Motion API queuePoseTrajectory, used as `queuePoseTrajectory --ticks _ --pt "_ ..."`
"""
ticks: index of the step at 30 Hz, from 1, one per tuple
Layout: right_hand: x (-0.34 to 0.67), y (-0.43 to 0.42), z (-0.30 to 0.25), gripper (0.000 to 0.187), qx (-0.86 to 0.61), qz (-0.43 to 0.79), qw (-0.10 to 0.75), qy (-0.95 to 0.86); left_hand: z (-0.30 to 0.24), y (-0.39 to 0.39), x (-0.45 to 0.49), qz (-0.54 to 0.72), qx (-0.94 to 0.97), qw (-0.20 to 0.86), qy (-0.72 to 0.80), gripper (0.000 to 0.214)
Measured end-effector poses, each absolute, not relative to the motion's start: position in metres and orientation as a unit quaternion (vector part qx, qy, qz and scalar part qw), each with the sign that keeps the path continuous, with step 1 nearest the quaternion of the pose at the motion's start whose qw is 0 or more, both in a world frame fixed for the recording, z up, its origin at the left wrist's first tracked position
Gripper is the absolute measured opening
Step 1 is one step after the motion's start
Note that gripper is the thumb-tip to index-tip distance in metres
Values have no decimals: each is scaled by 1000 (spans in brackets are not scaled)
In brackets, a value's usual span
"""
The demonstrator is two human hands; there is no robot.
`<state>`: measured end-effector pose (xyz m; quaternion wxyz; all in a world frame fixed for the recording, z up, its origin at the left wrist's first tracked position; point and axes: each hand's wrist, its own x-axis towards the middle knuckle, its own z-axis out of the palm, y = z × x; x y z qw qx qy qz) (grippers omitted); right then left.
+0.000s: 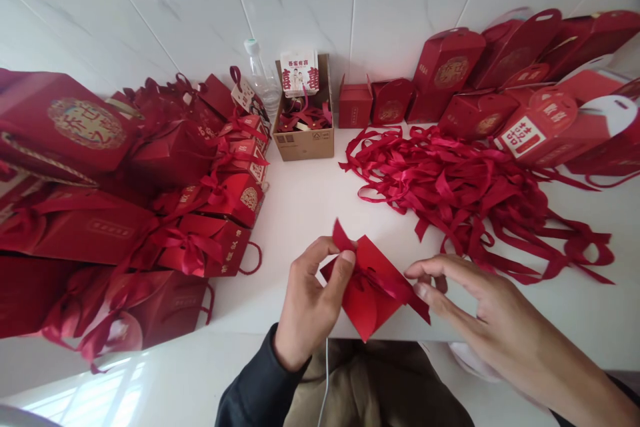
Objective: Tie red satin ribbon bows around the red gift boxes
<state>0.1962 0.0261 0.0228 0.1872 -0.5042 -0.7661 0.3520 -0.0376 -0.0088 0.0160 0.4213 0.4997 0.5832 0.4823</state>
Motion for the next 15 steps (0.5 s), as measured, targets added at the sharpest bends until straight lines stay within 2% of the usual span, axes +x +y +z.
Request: queuePoseTrajectory --ticks 6,9,12,15 --pt "203 22 21 30 -526 355 179 -752 10 -19 -51 509 450 487 548 29" --pt "201 19 19 27 -490 335 177 -785 9 -27 -57 496 473 457 567 24" --pt "193 17 15 31 -440 299 201 -822 5 -31 -55 474 502 421 588 16" --pt "190 16 2 26 -423 272 215 -837 0 -32 -48 506 458 430 591 20"
